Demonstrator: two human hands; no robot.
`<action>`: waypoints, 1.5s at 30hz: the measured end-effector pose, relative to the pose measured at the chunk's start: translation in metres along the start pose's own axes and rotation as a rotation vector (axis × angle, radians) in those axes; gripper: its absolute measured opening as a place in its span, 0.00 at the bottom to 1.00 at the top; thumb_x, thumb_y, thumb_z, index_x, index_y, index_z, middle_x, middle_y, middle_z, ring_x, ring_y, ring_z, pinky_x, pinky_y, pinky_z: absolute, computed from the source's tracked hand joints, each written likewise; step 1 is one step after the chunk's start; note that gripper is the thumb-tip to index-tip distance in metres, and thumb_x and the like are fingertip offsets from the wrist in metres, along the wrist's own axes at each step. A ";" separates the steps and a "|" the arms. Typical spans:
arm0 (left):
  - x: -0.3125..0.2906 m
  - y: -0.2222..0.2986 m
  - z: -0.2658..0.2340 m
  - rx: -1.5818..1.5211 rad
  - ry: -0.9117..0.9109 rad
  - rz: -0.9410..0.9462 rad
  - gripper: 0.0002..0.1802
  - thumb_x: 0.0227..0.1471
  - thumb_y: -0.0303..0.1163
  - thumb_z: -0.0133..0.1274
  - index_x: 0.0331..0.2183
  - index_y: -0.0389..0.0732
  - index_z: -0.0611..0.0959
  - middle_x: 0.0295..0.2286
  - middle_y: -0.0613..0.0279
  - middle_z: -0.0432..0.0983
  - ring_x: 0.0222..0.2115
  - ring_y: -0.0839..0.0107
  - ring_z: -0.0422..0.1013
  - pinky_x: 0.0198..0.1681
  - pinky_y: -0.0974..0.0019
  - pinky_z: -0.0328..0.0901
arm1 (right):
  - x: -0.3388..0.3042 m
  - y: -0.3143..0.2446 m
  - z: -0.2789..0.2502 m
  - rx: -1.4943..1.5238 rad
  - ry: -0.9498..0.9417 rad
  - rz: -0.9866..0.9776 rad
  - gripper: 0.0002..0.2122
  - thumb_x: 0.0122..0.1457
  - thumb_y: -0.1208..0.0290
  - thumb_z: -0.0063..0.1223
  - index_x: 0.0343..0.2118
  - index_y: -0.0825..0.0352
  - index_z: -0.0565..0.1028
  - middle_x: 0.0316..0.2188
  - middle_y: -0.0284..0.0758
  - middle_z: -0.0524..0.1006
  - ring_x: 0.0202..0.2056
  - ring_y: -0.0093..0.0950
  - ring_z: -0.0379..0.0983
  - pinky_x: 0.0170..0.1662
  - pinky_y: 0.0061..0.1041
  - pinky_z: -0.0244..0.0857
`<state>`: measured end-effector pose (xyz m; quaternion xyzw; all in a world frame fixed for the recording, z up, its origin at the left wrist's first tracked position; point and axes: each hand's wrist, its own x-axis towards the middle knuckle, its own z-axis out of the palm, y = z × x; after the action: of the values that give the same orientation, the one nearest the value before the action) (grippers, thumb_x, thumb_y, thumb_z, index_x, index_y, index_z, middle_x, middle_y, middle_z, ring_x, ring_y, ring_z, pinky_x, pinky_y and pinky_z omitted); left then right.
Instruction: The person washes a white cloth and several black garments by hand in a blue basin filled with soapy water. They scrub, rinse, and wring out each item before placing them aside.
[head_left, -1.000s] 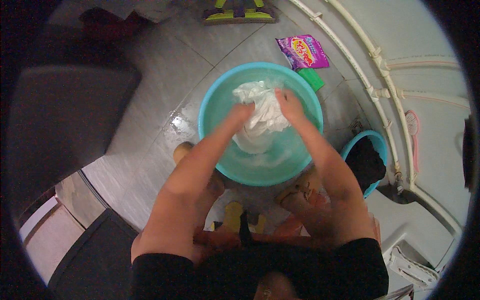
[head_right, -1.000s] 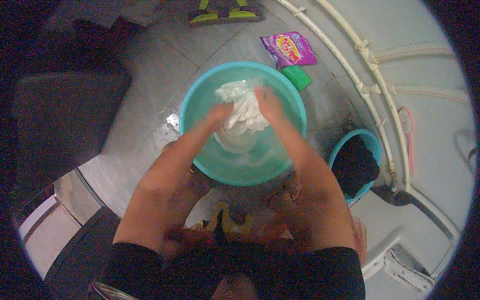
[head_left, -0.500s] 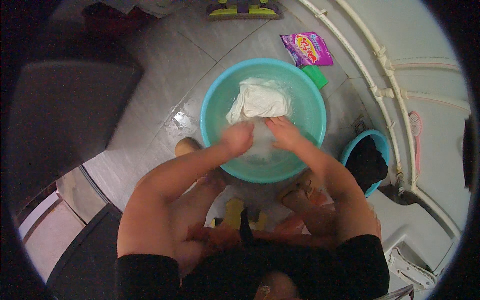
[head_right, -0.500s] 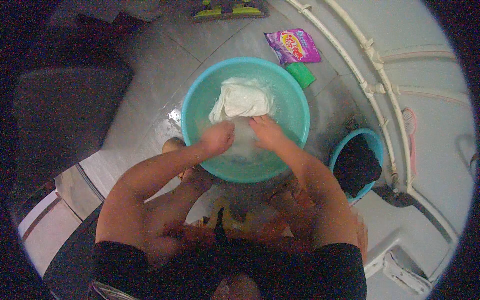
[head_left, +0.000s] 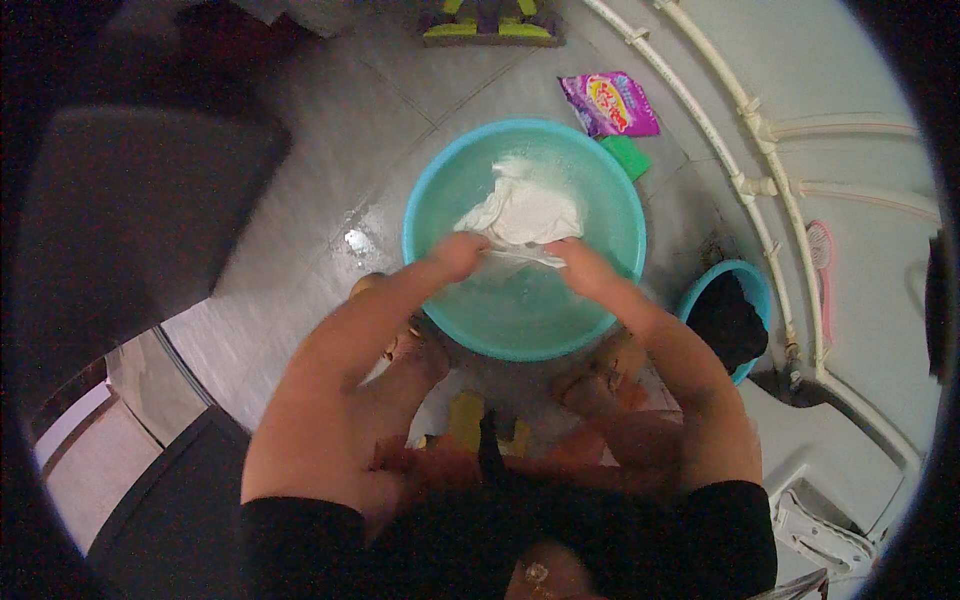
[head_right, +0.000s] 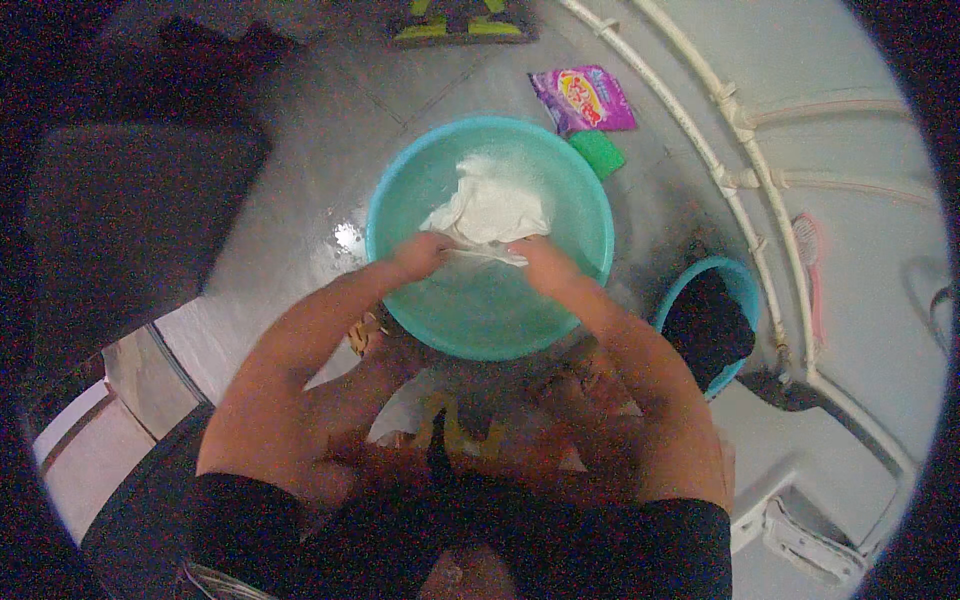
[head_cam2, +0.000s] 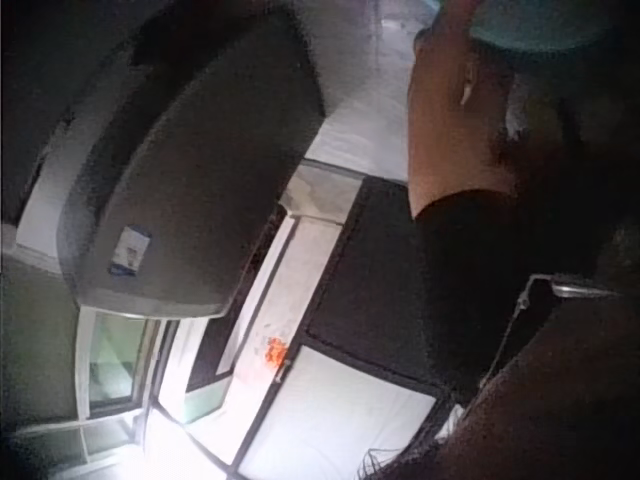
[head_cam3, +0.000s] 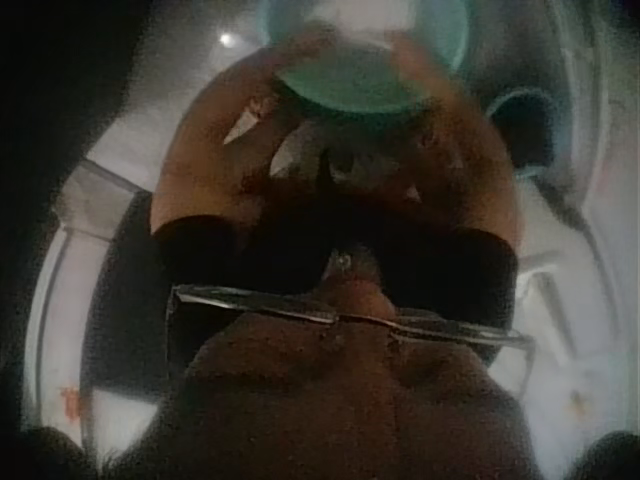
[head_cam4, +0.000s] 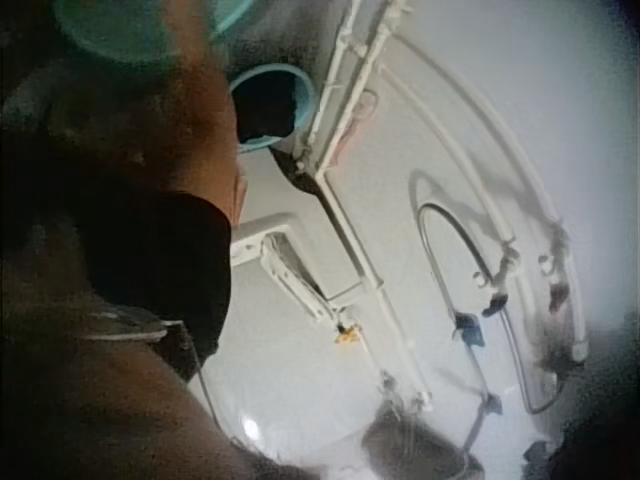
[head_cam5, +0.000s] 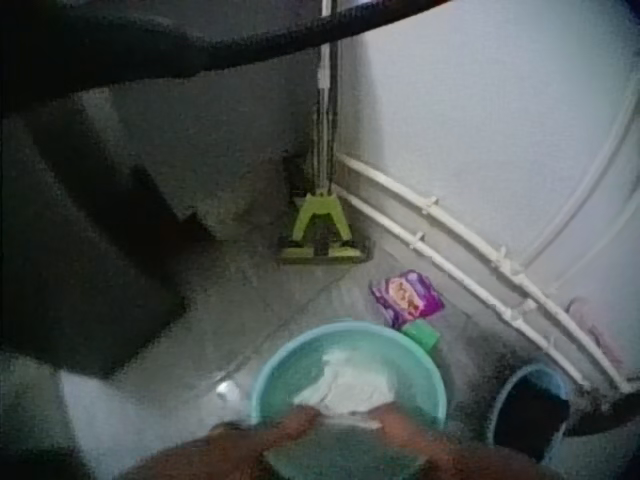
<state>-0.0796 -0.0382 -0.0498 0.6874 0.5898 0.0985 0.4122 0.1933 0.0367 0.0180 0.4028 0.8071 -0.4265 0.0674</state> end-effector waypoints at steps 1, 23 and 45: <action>0.009 0.016 -0.029 -0.136 -0.150 -0.091 0.11 0.50 0.33 0.52 0.35 0.39 0.81 0.30 0.54 0.77 0.33 0.60 0.74 0.38 0.57 0.67 | -0.006 0.009 -0.010 0.056 0.051 -0.020 0.15 0.52 0.79 0.48 0.45 0.66 0.74 0.47 0.42 0.72 0.46 0.39 0.69 0.49 0.33 0.64; -0.071 0.174 -0.231 0.027 0.422 0.208 0.10 0.48 0.30 0.49 0.34 0.39 0.78 0.32 0.52 0.74 0.37 0.51 0.71 0.40 0.53 0.65 | -0.139 -0.165 -0.203 -0.204 0.585 -0.118 0.12 0.54 0.70 0.51 0.40 0.67 0.75 0.35 0.45 0.77 0.39 0.42 0.74 0.45 0.34 0.66; -0.052 0.241 -0.227 -0.602 -0.082 -0.081 0.24 0.48 0.45 0.60 0.41 0.36 0.78 0.35 0.58 0.76 0.36 0.68 0.72 0.41 0.64 0.67 | -0.125 -0.130 -0.184 1.251 0.394 -0.013 0.17 0.64 0.63 0.46 0.50 0.70 0.69 0.45 0.38 0.74 0.44 0.31 0.74 0.47 0.33 0.70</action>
<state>-0.0597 0.0263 0.2792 0.5137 0.5438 0.2244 0.6245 0.2280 0.0585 0.2728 0.4315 0.4062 -0.7342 -0.3312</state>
